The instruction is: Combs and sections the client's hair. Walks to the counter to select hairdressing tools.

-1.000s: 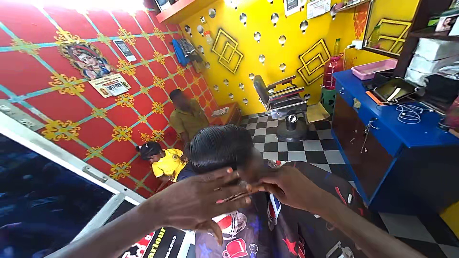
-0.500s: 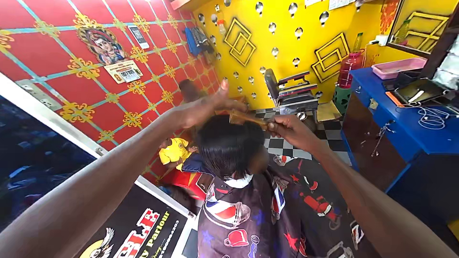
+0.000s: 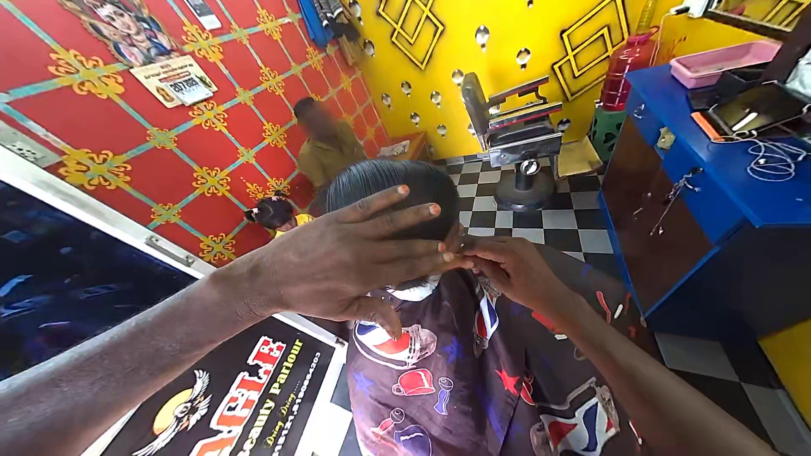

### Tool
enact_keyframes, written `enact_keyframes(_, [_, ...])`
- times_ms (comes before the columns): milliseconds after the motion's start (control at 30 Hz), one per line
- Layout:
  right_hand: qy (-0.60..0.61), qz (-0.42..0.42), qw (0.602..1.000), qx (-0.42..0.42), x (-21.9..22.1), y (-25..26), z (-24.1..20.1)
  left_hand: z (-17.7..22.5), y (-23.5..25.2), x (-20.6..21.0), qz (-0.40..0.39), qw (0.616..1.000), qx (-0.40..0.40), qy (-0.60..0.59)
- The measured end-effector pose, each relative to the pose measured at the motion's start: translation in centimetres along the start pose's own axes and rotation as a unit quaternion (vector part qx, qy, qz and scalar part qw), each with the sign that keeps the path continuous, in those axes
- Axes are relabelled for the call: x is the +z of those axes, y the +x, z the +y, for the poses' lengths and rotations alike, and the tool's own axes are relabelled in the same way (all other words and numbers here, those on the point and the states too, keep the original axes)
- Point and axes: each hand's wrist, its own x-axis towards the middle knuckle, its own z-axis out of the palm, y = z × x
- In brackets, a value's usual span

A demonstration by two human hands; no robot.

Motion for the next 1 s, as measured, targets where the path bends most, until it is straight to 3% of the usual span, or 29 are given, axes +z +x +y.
enact_keyframes(100, [0.107, -0.148, 0.983, 0.025, 0.0, 0.0, 0.6, 0.2, -0.3, 0.3, 0.006, 1.000, -0.009, -0.024])
enact_keyframes(200, [0.090, -0.290, 0.953, 0.011, -1.1, -0.1, 0.3, 0.4, -0.3, -0.2, 0.024, 0.993, -0.040, -0.108])
enact_keyframes(267, [0.158, -0.232, 0.959, -0.020, -1.8, 0.2, 0.3, 0.5, -0.1, -1.3, 0.047, 0.974, -0.067, -0.212])
enact_keyframes(333, [0.185, -0.072, 0.980, -0.015, -2.7, 1.2, 0.0, 0.6, 0.1, -2.9, 0.084, 0.948, -0.101, -0.291])
enact_keyframes(433, [0.091, 0.113, 0.989, 0.017, -2.6, 3.4, 1.1, -0.2, 0.6, -3.8, 0.163, 0.923, -0.107, -0.331])
enact_keyframes(567, [-0.052, 0.122, 0.990, -0.041, -1.2, 3.0, 2.0, -0.7, 0.0, -3.5, 0.136, 0.942, -0.135, -0.275])
enact_keyframes(733, [-0.110, 0.089, 0.989, -0.050, -0.2, 1.1, 1.6, 0.2, -0.9, -2.8, 0.108, 0.956, -0.149, -0.227])
enact_keyframes(833, [-0.041, 0.006, 0.999, -0.017, -0.3, 0.8, 1.8, 0.4, -1.0, -2.7, 0.119, 0.954, -0.153, -0.231])
enact_keyframes(1000, [0.006, -0.260, 0.965, 0.032, 0.1, -0.8, 1.9, 1.3, -1.9, -2.5, 0.145, 0.947, -0.172, -0.228])
